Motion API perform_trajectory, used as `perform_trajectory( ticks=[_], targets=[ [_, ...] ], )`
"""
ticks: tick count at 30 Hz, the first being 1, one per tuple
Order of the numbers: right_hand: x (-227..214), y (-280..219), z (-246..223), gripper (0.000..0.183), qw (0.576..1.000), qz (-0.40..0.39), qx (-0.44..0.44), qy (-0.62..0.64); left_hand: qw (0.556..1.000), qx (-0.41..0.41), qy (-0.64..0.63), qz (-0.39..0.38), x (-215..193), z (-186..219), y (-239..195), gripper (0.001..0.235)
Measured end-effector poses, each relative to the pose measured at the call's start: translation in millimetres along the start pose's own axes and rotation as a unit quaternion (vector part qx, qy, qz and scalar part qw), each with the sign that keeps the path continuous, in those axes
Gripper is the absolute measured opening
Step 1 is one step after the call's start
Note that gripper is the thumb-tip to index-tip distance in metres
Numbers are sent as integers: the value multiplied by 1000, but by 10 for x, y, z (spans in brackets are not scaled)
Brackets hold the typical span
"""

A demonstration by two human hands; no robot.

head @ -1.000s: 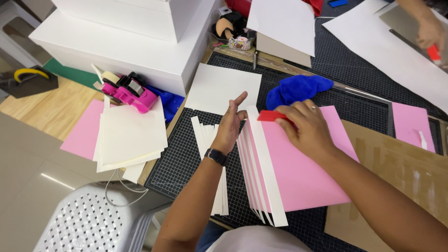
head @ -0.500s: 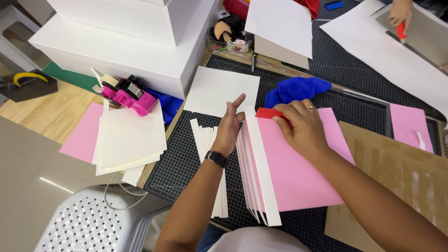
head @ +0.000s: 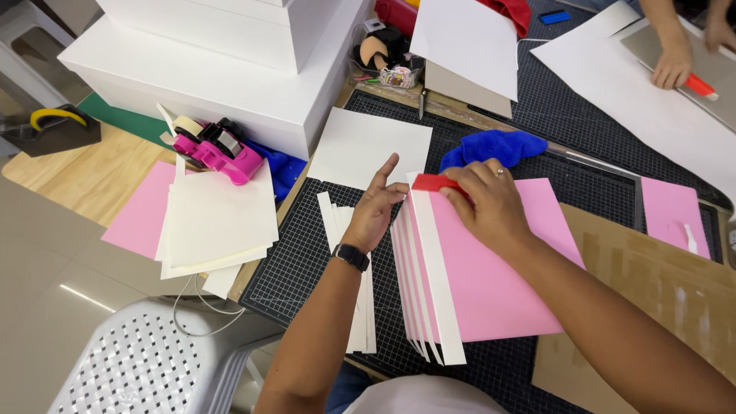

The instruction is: Decorating a pink box by applying white adhesive strips and smoothing them with a squeegee and roller

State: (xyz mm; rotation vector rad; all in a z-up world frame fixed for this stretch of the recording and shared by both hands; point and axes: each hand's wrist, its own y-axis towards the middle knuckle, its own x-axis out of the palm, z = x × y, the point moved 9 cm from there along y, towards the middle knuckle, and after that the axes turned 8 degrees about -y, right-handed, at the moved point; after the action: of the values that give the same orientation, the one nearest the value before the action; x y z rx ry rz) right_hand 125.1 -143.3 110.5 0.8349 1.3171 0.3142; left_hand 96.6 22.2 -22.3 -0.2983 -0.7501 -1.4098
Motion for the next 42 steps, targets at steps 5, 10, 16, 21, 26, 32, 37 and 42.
perform_trajectory(
  ticks=[5, 10, 16, 21, 26, 32, 37, 42],
  targets=[
    [-170, 56, -179, 20, 999, 8, -18, 47, 998, 1, -5, -63, 92, -3, 18, 84],
    [-58, 280, -185, 19, 1000, 4, -27, -2, 993, -16, -49, -108, 138, 51, 114, 88],
    [-352, 168, -146, 21, 990, 22, 130, 52, 981, -83, -64, -162, 95, 76, 108, 103],
    [-1110, -994, -156, 25, 798, 78, 582, 140, 945, -195, 25, -260, 428, 433, -56, 102],
    [-1520, -2706, -477, 23, 688, 298, 648, 137, 906, -185, 220, -311, 275, 397, -515, 103],
    [-1876, -2748, -1699, 25, 684, 361, 633, -38, 904, -226, 220, -287, 317, 463, -938, 71],
    [-1471, -1975, -2470, 50, 725, 303, 606, -125, 855, -290, 249, -350, 411, 290, -1099, 47],
    [-1449, -1887, -2334, 53, 698, 288, 641, -137, 849, -244, 284, -373, 617, 309, -1190, 29]
  ],
)
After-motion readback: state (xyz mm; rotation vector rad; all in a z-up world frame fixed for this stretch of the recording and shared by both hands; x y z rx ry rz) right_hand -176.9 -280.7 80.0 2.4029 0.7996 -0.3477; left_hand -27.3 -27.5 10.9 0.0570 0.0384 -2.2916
